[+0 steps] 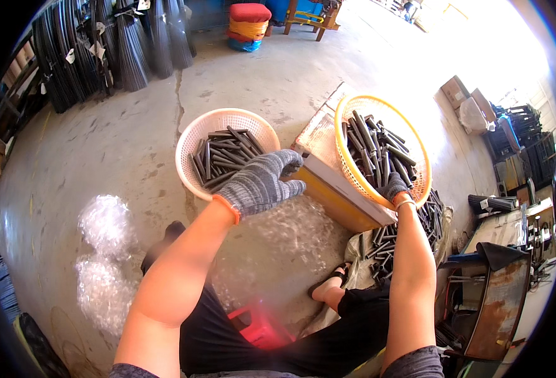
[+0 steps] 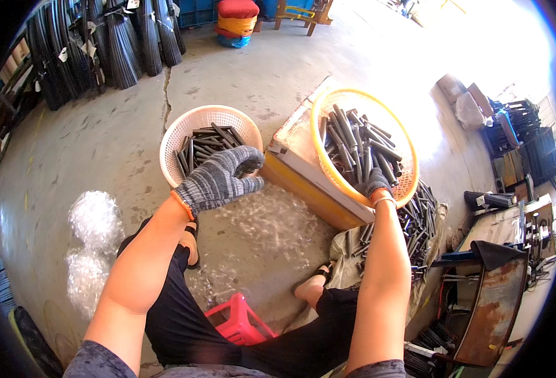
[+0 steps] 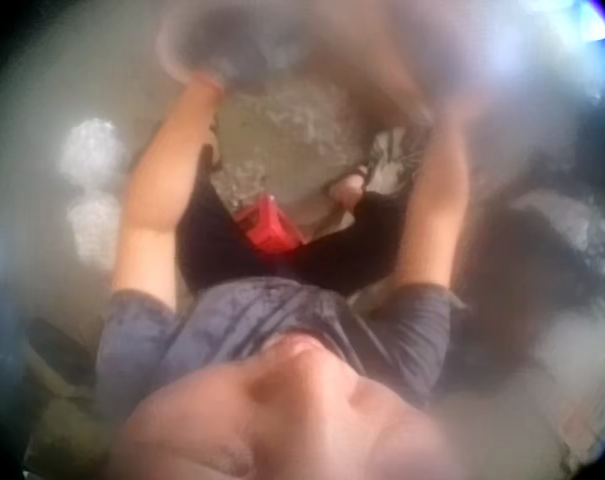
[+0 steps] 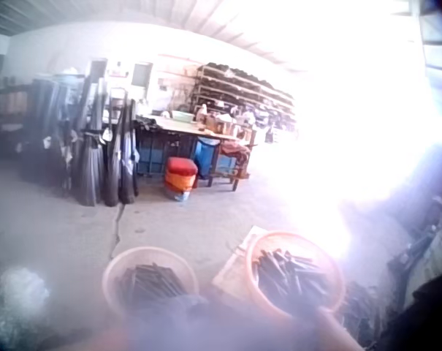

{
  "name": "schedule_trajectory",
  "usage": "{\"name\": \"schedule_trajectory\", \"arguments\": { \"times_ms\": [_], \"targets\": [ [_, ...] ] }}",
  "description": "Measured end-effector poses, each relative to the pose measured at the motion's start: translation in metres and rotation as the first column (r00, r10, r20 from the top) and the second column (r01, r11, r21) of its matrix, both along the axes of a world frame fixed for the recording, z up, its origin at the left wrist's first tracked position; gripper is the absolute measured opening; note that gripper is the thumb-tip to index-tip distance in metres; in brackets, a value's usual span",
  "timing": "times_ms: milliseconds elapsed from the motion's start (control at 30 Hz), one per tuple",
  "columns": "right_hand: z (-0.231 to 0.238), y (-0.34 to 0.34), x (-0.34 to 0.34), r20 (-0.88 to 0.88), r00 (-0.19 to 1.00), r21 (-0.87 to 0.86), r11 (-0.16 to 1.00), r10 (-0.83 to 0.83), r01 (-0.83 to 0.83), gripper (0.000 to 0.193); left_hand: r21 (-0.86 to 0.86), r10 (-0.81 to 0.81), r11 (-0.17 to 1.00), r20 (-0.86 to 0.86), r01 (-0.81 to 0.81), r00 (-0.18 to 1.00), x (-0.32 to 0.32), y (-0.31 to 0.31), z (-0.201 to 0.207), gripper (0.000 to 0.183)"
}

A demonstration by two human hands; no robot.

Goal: The person takes black metal pipes from a basket and puts them into bubble wrap packaging, then places the packaged pipes into another basket.

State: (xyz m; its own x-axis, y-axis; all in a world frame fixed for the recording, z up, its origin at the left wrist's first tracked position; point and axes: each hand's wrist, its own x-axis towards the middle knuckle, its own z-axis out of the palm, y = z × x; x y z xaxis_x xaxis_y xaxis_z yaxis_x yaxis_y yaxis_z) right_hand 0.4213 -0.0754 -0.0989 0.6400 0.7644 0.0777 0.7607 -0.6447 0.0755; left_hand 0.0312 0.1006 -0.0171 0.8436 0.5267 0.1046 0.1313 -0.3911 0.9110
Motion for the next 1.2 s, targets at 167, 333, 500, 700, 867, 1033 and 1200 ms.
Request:
{"name": "schedule_trajectory", "arguments": {
  "times_ms": [167, 333, 500, 700, 867, 1033, 1200],
  "targets": [
    [-0.002, 0.010, -0.005, -0.046, 0.998, 0.037, 0.998, 0.047, -0.045, 0.065, 0.040, 0.006, 0.999, -0.039, -0.004, 0.999, -0.004, 0.002, 0.006, 0.046],
    [0.009, 0.007, -0.006, -0.823, 0.474, 0.554, 0.627, 0.313, 0.547, 0.024, 0.067, 0.002, 0.998, -0.039, 0.000, 0.999, -0.003, 0.000, 0.009, 0.044],
    [0.050, -0.030, -0.025, -0.897, 0.198, 0.363, 0.404, 0.395, 0.839, 0.012, -0.024, -0.033, 0.999, -0.013, 0.033, 0.999, -0.001, -0.004, 0.011, 0.042],
    [0.089, -0.045, -0.095, -0.758, 0.042, 0.258, 0.240, 0.650, 0.936, 0.018, -0.104, -0.109, 0.989, -0.035, 0.105, 0.993, -0.005, -0.005, 0.012, 0.035],
    [0.078, -0.026, -0.209, -0.781, -0.075, 0.419, 0.609, 0.621, 0.673, 0.034, -0.133, -0.264, 0.957, -0.014, 0.260, 0.964, 0.013, -0.019, 0.009, 0.032],
    [0.054, -0.014, -0.276, -0.810, -0.165, 0.422, 0.754, 0.563, 0.503, 0.042, -0.572, -0.230, 0.775, 0.139, 0.268, 0.963, 0.020, -0.029, 0.002, 0.042],
    [0.043, -0.010, -0.280, -0.834, -0.094, 0.521, 0.833, 0.543, 0.187, 0.049, -0.708, -0.195, 0.632, 0.250, 0.317, 0.948, 0.023, -0.033, -0.007, 0.041]
  ]
}}
